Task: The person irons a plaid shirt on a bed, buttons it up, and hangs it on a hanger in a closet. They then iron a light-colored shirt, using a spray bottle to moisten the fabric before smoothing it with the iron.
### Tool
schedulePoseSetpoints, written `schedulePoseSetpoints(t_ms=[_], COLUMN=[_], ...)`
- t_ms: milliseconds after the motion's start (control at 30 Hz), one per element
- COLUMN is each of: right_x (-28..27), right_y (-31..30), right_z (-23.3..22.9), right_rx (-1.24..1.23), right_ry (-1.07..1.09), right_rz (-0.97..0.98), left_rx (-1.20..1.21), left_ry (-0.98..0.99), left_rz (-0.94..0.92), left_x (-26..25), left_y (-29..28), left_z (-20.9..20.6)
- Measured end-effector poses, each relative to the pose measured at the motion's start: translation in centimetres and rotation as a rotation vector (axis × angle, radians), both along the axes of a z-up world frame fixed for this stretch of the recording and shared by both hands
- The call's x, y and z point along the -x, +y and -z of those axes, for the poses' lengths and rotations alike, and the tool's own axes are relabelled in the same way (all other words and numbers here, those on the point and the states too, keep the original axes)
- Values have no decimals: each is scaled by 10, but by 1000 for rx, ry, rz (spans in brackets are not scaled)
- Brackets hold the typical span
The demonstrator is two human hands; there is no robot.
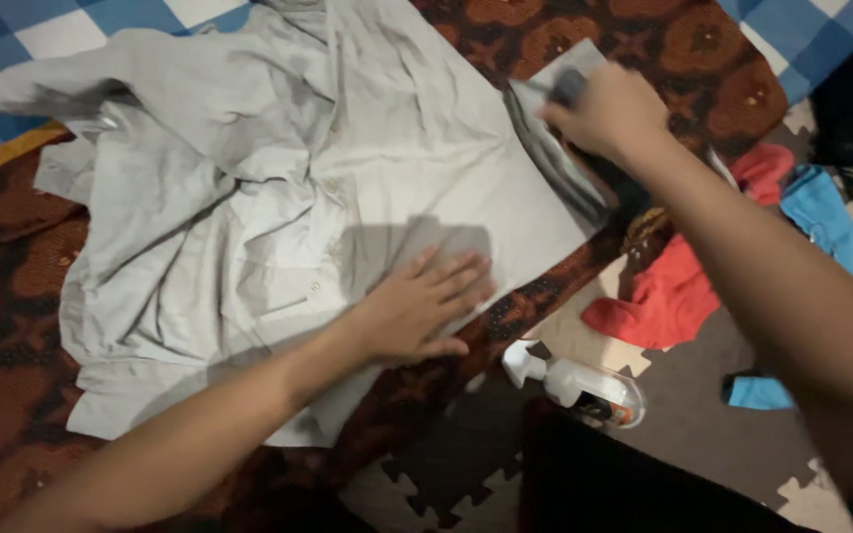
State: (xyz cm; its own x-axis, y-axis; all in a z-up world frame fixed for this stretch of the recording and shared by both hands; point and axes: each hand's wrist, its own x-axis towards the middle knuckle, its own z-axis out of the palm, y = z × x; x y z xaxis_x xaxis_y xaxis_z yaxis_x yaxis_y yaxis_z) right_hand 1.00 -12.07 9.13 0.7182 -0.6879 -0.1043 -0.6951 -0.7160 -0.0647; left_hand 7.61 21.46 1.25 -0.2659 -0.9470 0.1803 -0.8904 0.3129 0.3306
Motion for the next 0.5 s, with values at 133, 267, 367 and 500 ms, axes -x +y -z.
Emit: schedulePoseSetpoints(t_ms=[133, 267, 367, 500], right_x=[42, 41, 21, 9], right_y=[24, 35, 28, -9], right_z=[-8, -10, 3, 15], right_rx=[-217, -22, 149, 266], right_ry=[27, -28, -112, -162], right_rz=[31, 11, -79, -48], left_rx=[13, 15, 8, 18], left_ry=[37, 27, 26, 2], left_rz=[-11, -2, -3, -2], left_x=[-2, -2, -3, -3], left_y=[8, 4, 5, 3], left_z=[-2, -3, -4, -5])
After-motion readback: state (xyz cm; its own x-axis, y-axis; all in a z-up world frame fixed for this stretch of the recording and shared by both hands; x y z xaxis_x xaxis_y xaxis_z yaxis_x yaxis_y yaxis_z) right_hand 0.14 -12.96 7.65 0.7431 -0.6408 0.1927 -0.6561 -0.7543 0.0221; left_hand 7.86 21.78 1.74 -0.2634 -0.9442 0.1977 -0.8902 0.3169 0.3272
